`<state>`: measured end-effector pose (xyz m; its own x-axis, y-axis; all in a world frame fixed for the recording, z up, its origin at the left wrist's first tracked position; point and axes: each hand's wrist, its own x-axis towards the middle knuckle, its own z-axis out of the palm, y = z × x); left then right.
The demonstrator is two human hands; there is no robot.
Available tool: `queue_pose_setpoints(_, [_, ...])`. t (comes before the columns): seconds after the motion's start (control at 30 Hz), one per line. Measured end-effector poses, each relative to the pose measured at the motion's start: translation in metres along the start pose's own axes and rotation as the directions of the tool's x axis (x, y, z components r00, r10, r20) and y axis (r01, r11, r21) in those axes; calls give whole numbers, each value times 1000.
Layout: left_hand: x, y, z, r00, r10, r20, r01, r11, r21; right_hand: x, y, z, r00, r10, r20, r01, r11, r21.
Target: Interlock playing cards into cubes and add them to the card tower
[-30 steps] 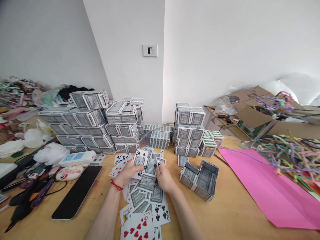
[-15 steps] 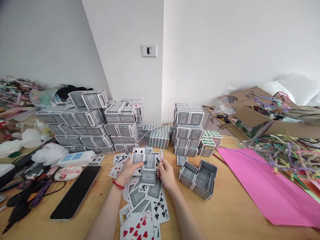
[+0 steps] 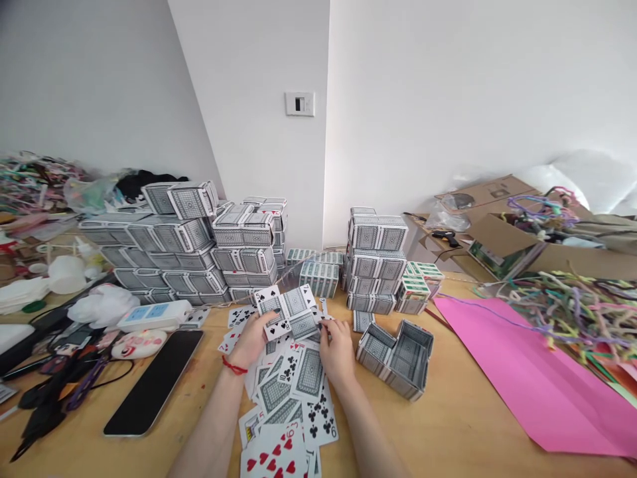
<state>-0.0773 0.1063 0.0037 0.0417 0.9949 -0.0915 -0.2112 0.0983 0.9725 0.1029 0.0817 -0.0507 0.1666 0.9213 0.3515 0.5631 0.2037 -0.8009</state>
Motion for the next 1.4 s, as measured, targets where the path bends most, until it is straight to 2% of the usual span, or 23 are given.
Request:
queue_pose_setpoints(0.1, [4,-6,-3,1000,-12,11,12,1000,-28,-3,-2,-1,997,-18,76,27,993,-112])
queue_pose_setpoints(0.3, [17,-27,-12,998,-3,62,11,992,-124,2,-8,-10,981,99,168,-65,978,-197])
queue_pose_setpoints(0.47, [18,-22,-11,1000,7,29,-3,991,-137,-6,-30,-20,939,159,304,-26,917,-399])
queue_pose_setpoints(0.57, [17,-18,-8,999,2,49,9,976,-220,-13,-43,-20,906,227,357,-3,848,-531])
queue_pose_setpoints(0.73, [17,-17,-7,995,-24,95,56,935,-351,-14,-44,-18,887,287,362,-37,826,-563])
queue_pose_setpoints(0.87, [17,-19,-8,996,-67,61,83,943,-323,-5,-38,-21,909,242,338,-102,917,-385])
queue_pose_setpoints(0.93, [17,-20,-9,996,-74,57,88,945,-314,-1,-39,-22,886,262,382,-199,960,-197])
queue_pose_setpoints(0.97, [17,-20,-9,995,-74,64,91,945,-313,0,-41,-22,858,283,429,-280,957,-72])
queue_pose_setpoints(1.0, [17,-20,-9,995,-73,74,92,945,-314,0,-43,-21,821,296,488,-372,926,64])
queue_pose_setpoints(1.07, [17,-21,-9,994,-68,86,92,946,-312,-1,-48,-19,753,272,598,-528,793,304])
queue_pose_setpoints(1.13, [18,-22,-9,995,-62,77,83,947,-311,-2,-52,-14,725,232,649,-602,671,433])
queue_pose_setpoints(1.2, [18,-23,-9,997,-55,63,72,946,-317,-3,-52,-10,748,222,625,-603,623,499])
queue_pose_setpoints(1.27, [18,-23,-9,997,-45,70,66,940,-334,-1,-49,-7,800,238,551,-565,606,560])
queue_pose_setpoints(1.4, [15,-21,-12,989,-53,135,100,925,-367,6,-40,-11,871,292,396,-484,651,585])
